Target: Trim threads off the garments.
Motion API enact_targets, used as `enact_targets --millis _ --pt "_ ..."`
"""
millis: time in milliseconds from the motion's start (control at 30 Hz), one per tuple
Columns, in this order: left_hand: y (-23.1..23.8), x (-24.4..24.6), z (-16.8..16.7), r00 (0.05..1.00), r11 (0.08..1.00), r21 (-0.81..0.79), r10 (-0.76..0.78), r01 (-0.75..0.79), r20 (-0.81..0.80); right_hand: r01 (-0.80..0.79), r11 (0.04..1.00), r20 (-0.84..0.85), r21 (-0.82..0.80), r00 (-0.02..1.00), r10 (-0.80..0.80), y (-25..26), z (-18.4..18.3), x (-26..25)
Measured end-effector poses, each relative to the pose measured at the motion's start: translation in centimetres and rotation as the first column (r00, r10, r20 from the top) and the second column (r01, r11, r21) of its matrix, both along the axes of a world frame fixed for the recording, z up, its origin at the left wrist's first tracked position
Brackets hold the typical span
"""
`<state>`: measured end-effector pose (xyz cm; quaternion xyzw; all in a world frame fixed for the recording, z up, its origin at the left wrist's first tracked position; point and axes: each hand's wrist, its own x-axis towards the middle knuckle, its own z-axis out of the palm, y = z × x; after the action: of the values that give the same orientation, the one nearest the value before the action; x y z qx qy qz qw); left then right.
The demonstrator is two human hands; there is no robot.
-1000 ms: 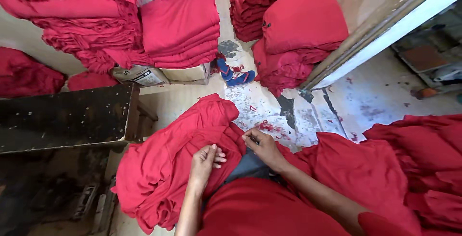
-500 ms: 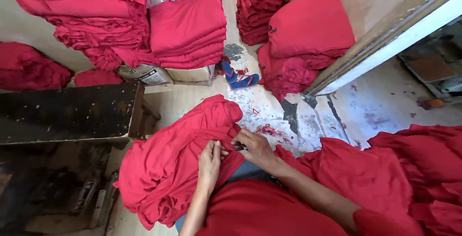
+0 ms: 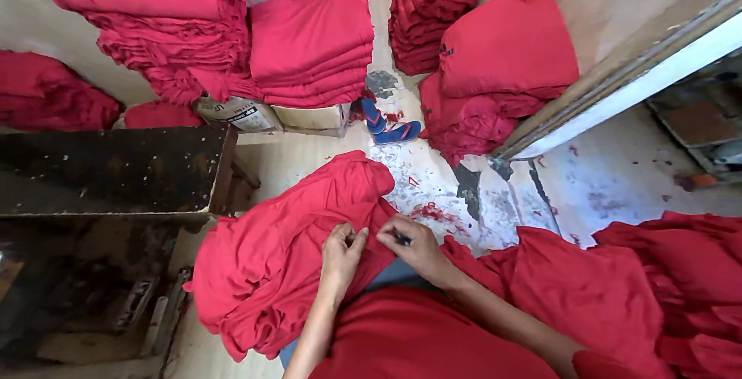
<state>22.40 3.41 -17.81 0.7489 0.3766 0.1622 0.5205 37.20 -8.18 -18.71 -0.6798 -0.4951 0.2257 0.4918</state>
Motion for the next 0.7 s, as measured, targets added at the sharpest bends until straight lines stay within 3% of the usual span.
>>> enact_targets --millis 67,167,333,533,700 --pt "0.1 0.2 -0.2 0.987 0.986 -0.153 0.084 -0.063 0.136 0.055 0.987 -0.050 -0.154 0.997 -0.063 0.6 0.0 0.7" --pt "0.2 0.8 -0.2 0.898 0.912 -0.399 0.252 -0.095 0.362 -0.105 0.978 -0.221 -0.181 0.973 0.064 1.0 0.0 1.6" --pt "0.9 0.7 0.5 0.819 0.784 -0.614 0.412 -0.094 0.399 -0.058 0.990 -0.448 -0.128 0.894 -0.005 1.7 0.3 1.6" --pt "1.0 0.1 1.0 0.810 0.688 -0.720 0.471 -0.089 0.350 -0.027 0.969 -0.427 -0.247 0.900 -0.084 2.9 0.5 0.9" --pt "0.5 0.1 0.5 0.804 0.803 -0.576 0.440 -0.153 0.399 -0.074 0.979 -0.504 -0.192 0.863 -0.034 4.0 0.7 0.0"
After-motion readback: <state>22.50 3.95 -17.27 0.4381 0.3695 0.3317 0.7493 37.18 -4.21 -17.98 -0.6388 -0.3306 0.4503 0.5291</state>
